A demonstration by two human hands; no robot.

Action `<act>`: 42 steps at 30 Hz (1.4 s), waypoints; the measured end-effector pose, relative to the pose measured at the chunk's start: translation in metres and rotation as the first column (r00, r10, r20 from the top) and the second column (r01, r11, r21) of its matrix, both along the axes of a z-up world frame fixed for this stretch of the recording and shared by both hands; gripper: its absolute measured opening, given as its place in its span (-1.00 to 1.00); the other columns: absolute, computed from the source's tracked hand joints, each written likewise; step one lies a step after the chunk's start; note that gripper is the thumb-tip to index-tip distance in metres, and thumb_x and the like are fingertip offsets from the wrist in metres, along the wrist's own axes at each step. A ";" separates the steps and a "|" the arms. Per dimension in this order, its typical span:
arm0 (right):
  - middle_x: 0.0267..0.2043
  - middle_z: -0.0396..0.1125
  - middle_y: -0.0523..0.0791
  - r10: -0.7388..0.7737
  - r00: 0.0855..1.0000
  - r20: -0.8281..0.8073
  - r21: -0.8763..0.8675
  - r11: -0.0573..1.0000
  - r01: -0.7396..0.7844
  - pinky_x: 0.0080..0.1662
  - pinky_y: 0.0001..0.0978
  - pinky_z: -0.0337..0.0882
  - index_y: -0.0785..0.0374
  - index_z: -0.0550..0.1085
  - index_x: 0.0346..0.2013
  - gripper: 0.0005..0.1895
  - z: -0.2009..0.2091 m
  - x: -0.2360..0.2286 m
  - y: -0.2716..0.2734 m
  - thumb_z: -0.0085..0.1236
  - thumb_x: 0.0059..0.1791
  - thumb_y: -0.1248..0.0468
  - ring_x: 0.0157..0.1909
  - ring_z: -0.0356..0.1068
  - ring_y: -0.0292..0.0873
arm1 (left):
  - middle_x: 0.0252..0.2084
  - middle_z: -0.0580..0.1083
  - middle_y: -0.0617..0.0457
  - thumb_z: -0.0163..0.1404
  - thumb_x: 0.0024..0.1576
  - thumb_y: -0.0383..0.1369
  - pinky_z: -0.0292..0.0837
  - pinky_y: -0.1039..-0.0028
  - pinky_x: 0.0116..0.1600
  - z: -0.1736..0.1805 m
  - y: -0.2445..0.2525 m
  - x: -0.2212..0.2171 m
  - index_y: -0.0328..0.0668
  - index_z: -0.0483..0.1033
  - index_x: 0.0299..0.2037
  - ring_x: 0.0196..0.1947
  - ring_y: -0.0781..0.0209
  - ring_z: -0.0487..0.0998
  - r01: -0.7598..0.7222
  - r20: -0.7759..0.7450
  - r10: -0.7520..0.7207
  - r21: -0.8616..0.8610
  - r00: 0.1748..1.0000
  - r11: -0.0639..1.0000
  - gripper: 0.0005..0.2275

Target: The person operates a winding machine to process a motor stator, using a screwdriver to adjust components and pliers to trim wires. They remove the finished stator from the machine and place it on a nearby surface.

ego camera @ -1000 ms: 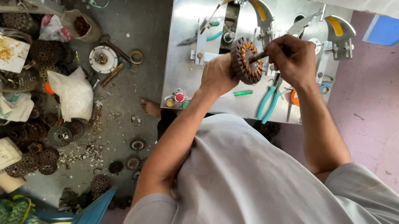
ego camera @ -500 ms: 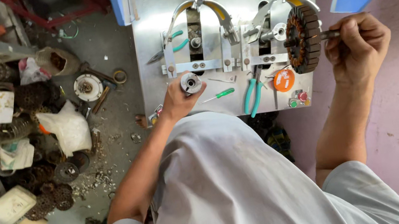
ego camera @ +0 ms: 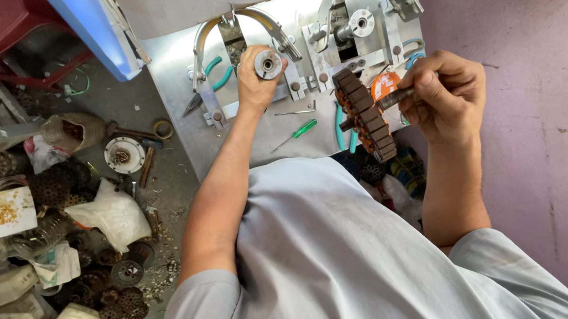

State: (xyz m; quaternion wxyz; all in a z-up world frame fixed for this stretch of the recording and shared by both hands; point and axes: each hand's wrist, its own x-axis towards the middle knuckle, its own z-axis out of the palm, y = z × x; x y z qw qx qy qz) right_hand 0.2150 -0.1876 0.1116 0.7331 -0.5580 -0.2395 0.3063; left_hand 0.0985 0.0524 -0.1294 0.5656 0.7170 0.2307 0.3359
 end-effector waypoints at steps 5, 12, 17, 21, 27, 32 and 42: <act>-0.45 0.40 0.01 -0.043 0.995 -0.090 0.041 0.998 0.047 -0.59 -0.57 0.24 0.49 0.49 -0.25 -0.80 -0.002 -0.010 -0.003 0.16 0.16 0.35 -0.61 0.32 -0.28 | -0.23 0.44 -0.05 0.28 0.03 -0.43 0.34 0.23 0.01 0.007 -0.011 -0.002 -0.26 0.47 -0.26 -0.13 -0.08 0.41 0.029 -0.044 -0.025 0.113 0.999 0.993 -0.78; -0.39 0.43 0.03 0.019 0.983 -0.184 0.170 0.985 0.013 -0.59 -0.63 0.22 0.45 0.49 -0.26 -0.80 -0.025 -0.002 -0.004 0.17 0.15 0.32 -0.58 0.33 -0.28 | -0.25 0.44 -0.05 0.27 0.10 -0.42 0.35 0.26 -0.02 0.026 0.017 -0.006 -0.29 0.48 -0.23 -0.16 -0.05 0.43 -0.043 -0.060 0.049 0.090 0.997 0.995 -0.80; -0.32 0.43 -0.04 0.032 0.988 -0.149 0.078 0.997 -0.021 -0.25 -0.57 0.34 0.37 0.50 -0.24 -0.79 -0.050 0.007 -0.007 0.21 0.14 0.25 -0.33 0.38 -0.28 | -0.25 0.43 -0.02 0.25 0.12 -0.42 0.38 0.33 -0.02 0.024 0.017 -0.012 -0.29 0.47 -0.24 -0.17 0.02 0.46 -0.053 -0.048 0.052 -0.008 0.997 0.999 -0.81; -0.25 0.42 -0.09 0.033 0.975 -0.218 0.052 0.998 -0.022 -0.06 -0.46 0.35 0.34 0.50 -0.27 -0.78 -0.059 0.003 -0.006 0.21 0.11 0.22 -0.22 0.36 -0.26 | -0.24 0.44 0.00 0.22 0.15 -0.44 0.38 0.35 -0.01 0.023 0.012 -0.011 -0.28 0.47 -0.25 -0.15 0.03 0.45 -0.099 0.003 0.099 0.032 0.995 0.995 -0.84; -0.30 0.41 -0.06 0.040 0.898 -0.437 0.159 0.987 0.033 -0.23 -0.48 0.39 0.38 0.49 -0.27 -0.81 -0.049 -0.017 0.005 0.18 0.14 0.29 -0.35 0.39 -0.26 | -0.27 0.40 0.00 0.22 0.16 -0.43 0.37 0.37 -0.03 0.017 0.014 -0.011 -0.27 0.44 -0.28 -0.18 0.05 0.42 -0.053 0.006 0.053 -0.020 0.999 0.998 -0.82; -0.33 0.42 -0.05 0.046 0.899 -0.436 0.167 0.985 0.031 -0.27 -0.49 0.42 0.40 0.48 -0.26 -0.82 -0.039 -0.024 0.011 0.15 0.14 0.31 -0.38 0.41 -0.26 | -0.23 0.42 0.02 0.22 0.16 -0.44 0.39 0.39 0.00 0.004 0.009 -0.005 -0.25 0.43 -0.21 -0.17 0.09 0.44 -0.158 0.012 0.158 0.000 0.987 0.987 -0.82; -0.33 0.43 -0.06 -0.003 0.800 -0.600 0.185 0.972 0.142 -0.28 -0.48 0.48 0.39 0.48 -0.23 -0.87 -0.052 -0.031 0.006 0.12 0.15 0.35 -0.39 0.44 -0.26 | -0.30 0.38 0.13 0.23 0.18 -0.37 0.37 0.56 -0.14 -0.021 0.012 -0.004 -0.23 0.39 -0.14 -0.28 0.34 0.37 -0.161 0.011 0.167 -0.215 0.986 0.963 -0.76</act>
